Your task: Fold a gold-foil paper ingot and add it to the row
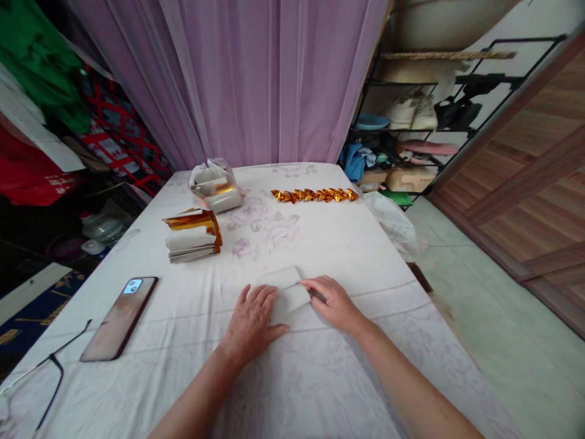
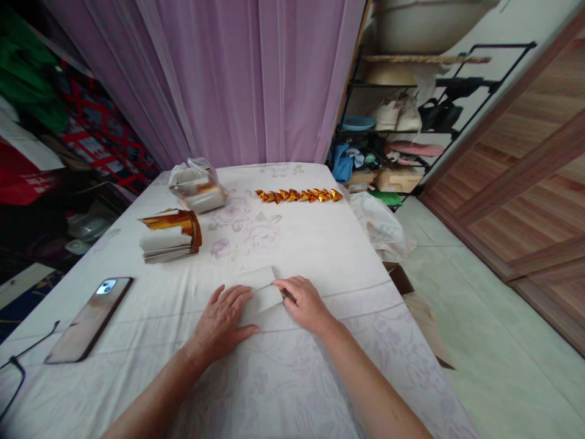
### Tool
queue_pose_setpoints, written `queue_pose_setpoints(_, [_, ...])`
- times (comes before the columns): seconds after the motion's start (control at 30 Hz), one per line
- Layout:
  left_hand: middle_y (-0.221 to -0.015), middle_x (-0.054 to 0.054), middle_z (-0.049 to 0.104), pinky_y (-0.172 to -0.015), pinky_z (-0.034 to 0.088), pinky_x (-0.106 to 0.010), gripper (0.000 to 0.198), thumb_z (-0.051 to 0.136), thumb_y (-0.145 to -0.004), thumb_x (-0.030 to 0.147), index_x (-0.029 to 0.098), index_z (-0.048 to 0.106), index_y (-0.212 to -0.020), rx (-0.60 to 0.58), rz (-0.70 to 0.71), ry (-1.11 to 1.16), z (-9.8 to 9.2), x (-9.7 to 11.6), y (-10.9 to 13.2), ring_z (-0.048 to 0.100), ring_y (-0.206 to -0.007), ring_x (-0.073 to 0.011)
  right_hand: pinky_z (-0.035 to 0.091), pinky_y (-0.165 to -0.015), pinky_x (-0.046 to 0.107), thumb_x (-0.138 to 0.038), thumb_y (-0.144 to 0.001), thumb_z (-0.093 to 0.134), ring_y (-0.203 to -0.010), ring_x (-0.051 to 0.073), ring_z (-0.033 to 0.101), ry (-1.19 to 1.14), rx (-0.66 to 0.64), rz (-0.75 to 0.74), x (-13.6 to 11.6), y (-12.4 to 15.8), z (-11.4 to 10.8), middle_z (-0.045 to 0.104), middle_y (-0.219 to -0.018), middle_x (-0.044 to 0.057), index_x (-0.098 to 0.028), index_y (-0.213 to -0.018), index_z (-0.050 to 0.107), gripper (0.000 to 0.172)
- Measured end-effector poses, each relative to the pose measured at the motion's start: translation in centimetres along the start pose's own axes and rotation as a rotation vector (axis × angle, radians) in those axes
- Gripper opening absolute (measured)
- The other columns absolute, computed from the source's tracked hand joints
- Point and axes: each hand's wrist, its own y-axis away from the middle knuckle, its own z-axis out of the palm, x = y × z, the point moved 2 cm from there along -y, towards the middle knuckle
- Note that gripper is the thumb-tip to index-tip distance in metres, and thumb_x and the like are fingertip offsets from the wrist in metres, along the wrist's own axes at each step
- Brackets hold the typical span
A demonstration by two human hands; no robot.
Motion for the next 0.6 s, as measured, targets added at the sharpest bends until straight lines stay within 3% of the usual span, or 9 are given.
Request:
queue_pose_setpoints(0.13, [-0.127, -0.009, 0.065, -0.114, 0.031, -0.055, 0.039, 0.065, -0.087, 0.041, 0.022, 0.061, -0.12, -0.001, -0.03, -0.015, -0.2, 0.7, -0.4, 0.057, -0.121, -0.0274, 0.048, -0.086, 0.039, -0.006, -0.081, 0.057, -0.097, 0.023, 0.059, 0.251, 0.013, -0.009, -1.0, 0.1, 0.1, 0.068, -0.107, 0.009, -0.022, -0.124, 0.064, 0.047])
queue_pose_setpoints(0.23, [-0.128, -0.008, 0.065, -0.115, 0.031, -0.055, 0.031, 0.06, -0.09, 0.036, 0.024, 0.063, -0.119, -0.014, -0.041, -0.019, -0.5, 0.8, -0.4, 0.057, -0.122, -0.027, 0.046, -0.091, 0.042, -0.01, -0.081, 0.063, -0.107, 0.026, 0.055, 0.356, 0.018, -0.035, -1.7, 0.1, 0.0, 0.063, -0.12, 0.011, -0.024, -0.122, 0.066, 0.043])
queue_pose_setpoints(0.33, [-0.13, -0.007, 0.065, -0.116, 0.03, -0.054, 0.03, 0.057, -0.092, 0.034, 0.025, 0.064, -0.12, -0.02, -0.026, -0.029, -0.6, 0.7, -0.2, 0.057, -0.124, -0.0264, 0.043, -0.098, 0.044, -0.013, -0.083, 0.064, -0.12, 0.028, 0.049, 0.351, -0.005, -0.081, -1.9, 0.1, 0.0, 0.057, -0.135, 0.012, -0.023, -0.123, 0.065, 0.042])
queue_pose_setpoints(0.5, [-0.131, -0.006, 0.065, -0.117, 0.028, -0.056, 0.033, 0.055, -0.092, 0.031, 0.026, 0.064, -0.124, -0.019, -0.023, -0.034, -0.4, 0.5, 0.0, 0.056, -0.126, -0.0268, 0.044, -0.097, 0.044, -0.016, -0.084, 0.065, -0.119, 0.028, 0.051, 0.341, -0.042, -0.044, -1.6, -0.1, 0.1, 0.059, -0.132, 0.013, -0.022, -0.122, 0.065, 0.039])
queue_pose_setpoints(0.6, [-0.13, -0.006, 0.066, -0.118, 0.027, -0.055, 0.033, 0.054, -0.092, 0.027, 0.027, 0.065, -0.123, -0.003, -0.019, -0.035, -0.4, 0.5, 0.0, 0.057, -0.125, -0.0259, 0.044, -0.097, 0.044, -0.02, -0.084, 0.067, -0.119, 0.029, 0.051, 0.337, -0.047, -0.038, -1.6, -0.1, 0.1, 0.058, -0.133, 0.013, -0.022, -0.129, 0.062, 0.045])
